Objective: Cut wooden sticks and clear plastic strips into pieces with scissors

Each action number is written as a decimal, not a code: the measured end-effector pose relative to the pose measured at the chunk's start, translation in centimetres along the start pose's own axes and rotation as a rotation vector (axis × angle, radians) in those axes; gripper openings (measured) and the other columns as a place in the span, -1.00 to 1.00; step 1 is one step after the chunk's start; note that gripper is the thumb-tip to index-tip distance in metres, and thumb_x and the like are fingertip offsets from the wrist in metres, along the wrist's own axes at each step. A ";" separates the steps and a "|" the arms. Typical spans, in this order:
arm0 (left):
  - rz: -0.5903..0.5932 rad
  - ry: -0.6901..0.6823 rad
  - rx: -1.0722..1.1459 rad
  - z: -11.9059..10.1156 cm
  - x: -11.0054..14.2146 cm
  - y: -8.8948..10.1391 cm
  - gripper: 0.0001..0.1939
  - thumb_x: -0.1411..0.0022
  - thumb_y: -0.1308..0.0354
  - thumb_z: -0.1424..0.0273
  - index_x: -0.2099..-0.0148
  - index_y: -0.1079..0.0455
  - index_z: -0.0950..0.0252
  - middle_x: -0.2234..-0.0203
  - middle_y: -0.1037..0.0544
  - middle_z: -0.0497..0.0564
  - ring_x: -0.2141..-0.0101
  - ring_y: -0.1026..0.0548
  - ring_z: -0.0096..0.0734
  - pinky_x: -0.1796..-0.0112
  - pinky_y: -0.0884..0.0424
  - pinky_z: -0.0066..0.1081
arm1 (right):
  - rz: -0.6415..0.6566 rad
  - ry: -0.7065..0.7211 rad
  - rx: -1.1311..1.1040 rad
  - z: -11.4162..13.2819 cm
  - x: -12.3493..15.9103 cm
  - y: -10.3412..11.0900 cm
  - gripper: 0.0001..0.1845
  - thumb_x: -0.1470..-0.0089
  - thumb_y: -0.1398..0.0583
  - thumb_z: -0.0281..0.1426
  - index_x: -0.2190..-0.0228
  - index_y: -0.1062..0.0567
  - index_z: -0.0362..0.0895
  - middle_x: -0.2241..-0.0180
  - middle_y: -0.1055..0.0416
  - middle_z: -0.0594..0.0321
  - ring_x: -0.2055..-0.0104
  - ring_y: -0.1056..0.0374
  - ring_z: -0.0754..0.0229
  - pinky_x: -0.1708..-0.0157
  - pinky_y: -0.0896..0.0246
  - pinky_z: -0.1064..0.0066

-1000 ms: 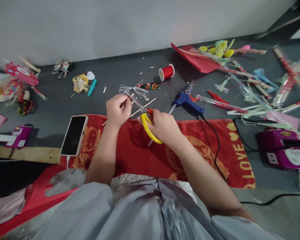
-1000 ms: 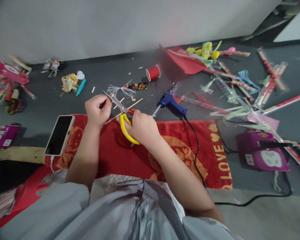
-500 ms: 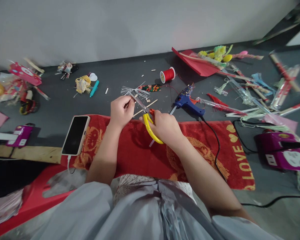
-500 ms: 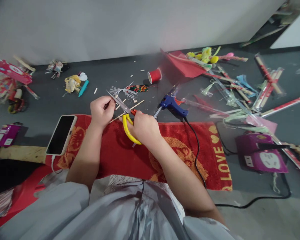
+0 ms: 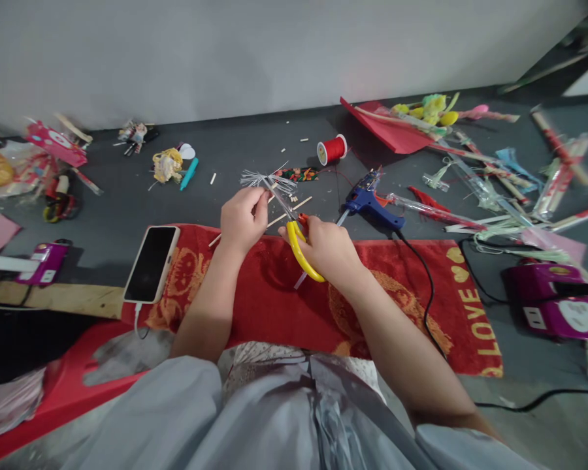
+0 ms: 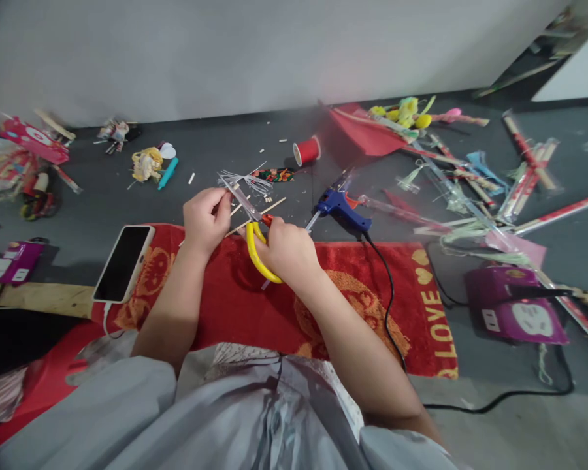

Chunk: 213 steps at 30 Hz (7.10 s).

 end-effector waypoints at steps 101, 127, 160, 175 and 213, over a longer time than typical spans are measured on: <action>0.003 -0.140 -0.042 0.7 0.1 -0.1 -0.67 -0.36 0.12 0.35 0.42 -0.33 0.25 0.53 -0.46 -0.01 0.44 -0.41 -0.47 0.38 -0.30 -0.46 | -0.069 0.038 -0.053 -0.4 0.0 -0.2 -0.28 -0.16 0.11 0.16 0.18 -0.38 -0.25 0.31 -0.53 -0.02 0.26 -0.48 -0.09 0.38 -0.15 0.30; 0.228 0.001 0.282 0.6 -0.6 1.1 -0.51 -0.35 0.08 0.13 0.58 -0.18 0.25 0.70 -0.31 -0.08 0.60 -0.28 -0.52 0.49 -0.22 -0.42 | -0.121 0.068 -0.020 -0.9 0.0 -0.5 -0.28 -0.15 0.10 0.15 0.15 -0.34 -0.27 0.24 -0.49 -0.09 0.24 -0.46 -0.05 0.36 -0.19 0.30; 0.318 0.073 0.421 0.8 -0.7 0.9 -0.51 -0.32 0.05 0.05 0.51 -0.32 0.26 0.71 -0.33 -0.08 0.62 -0.30 -0.52 0.52 -0.23 -0.45 | -0.112 0.036 -0.003 -0.8 -0.2 -0.4 -0.28 -0.14 0.08 0.15 0.15 -0.37 -0.27 0.25 -0.50 -0.07 0.25 -0.47 -0.09 0.38 -0.19 0.28; 0.572 0.342 0.965 0.8 -0.1 1.9 -0.62 -0.19 -0.15 0.05 0.39 -0.42 0.29 0.75 -0.18 -0.17 0.74 -0.06 -0.70 0.74 0.01 -0.61 | -0.279 0.281 -0.138 -1.5 -0.3 -1.1 -0.24 -0.05 0.10 0.25 0.21 -0.31 -0.21 0.30 -0.44 -0.06 0.24 -0.39 -0.08 0.31 -0.23 0.21; 0.138 -0.072 0.236 0.0 -0.3 0.7 -0.54 -0.37 0.10 0.12 0.39 -0.45 0.28 0.62 -0.45 -0.05 0.54 -0.39 -0.53 0.42 -0.31 -0.50 | -0.221 0.101 -0.225 -1.0 -0.1 -1.1 -0.19 -0.07 0.04 0.18 0.09 -0.34 -0.34 0.23 -0.49 -0.16 0.21 -0.45 -0.13 0.24 -0.25 0.16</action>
Point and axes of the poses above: each hand's wrist, its own x-axis away from the middle knuckle, its own y-axis out of the back of the hand, z = x × y, the point moved 1 cm from there along -x, towards the middle knuckle
